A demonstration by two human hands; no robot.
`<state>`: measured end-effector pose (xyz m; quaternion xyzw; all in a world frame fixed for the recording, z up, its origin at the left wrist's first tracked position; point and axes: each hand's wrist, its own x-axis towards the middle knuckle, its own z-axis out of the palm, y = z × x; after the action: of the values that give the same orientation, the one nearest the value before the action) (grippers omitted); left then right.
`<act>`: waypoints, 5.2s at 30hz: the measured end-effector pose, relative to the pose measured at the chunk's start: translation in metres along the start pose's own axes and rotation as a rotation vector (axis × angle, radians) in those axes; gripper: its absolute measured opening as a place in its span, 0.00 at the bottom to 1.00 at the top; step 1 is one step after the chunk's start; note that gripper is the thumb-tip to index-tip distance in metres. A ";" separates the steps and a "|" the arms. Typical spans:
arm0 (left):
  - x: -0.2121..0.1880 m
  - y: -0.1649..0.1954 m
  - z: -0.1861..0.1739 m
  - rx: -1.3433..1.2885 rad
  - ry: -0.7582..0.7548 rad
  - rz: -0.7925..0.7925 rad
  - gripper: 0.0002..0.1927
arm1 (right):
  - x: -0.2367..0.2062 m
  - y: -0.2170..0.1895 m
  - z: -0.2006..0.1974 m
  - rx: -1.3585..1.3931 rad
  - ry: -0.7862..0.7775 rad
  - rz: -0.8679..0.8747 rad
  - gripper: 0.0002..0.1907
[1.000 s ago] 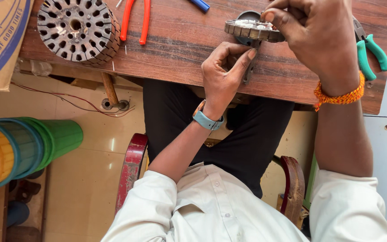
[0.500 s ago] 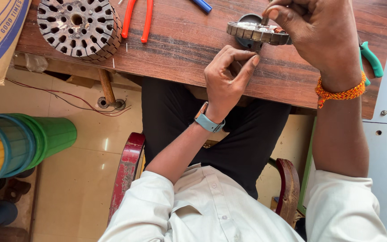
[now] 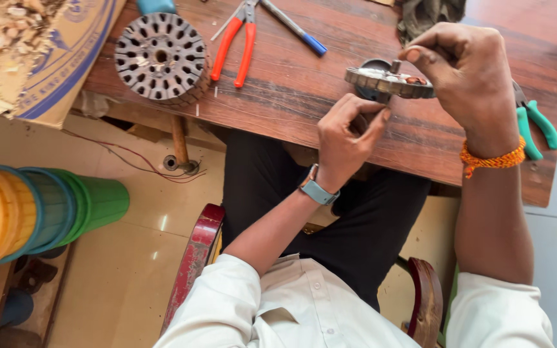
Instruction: The person works on a small electrical component clamped to a workbench, using fingers and a thin tool to adjust internal parts. The person repeatedly repositions the component and manipulates wires or contacts within it.
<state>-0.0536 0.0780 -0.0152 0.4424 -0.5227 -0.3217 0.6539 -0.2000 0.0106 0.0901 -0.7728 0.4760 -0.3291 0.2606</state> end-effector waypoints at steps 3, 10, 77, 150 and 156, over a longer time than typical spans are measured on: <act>0.000 -0.001 0.004 0.036 0.026 -0.001 0.05 | 0.001 0.013 0.001 -0.042 -0.025 0.047 0.02; 0.003 -0.007 0.011 0.092 0.039 -0.067 0.07 | 0.014 0.060 -0.002 -0.049 -0.011 0.093 0.03; 0.067 -0.041 -0.015 0.215 -0.571 0.417 0.23 | -0.071 0.036 0.003 0.512 0.327 0.105 0.07; 0.079 -0.032 -0.019 0.116 -0.628 0.392 0.19 | -0.101 0.022 0.036 0.129 0.226 0.113 0.04; 0.092 -0.034 -0.020 0.121 -0.757 0.358 0.22 | -0.106 0.031 0.053 -0.299 0.144 -0.250 0.10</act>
<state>-0.0102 -0.0118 -0.0113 0.2328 -0.8125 -0.3117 0.4341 -0.2118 0.0989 0.0061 -0.8304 0.4375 -0.3388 0.0656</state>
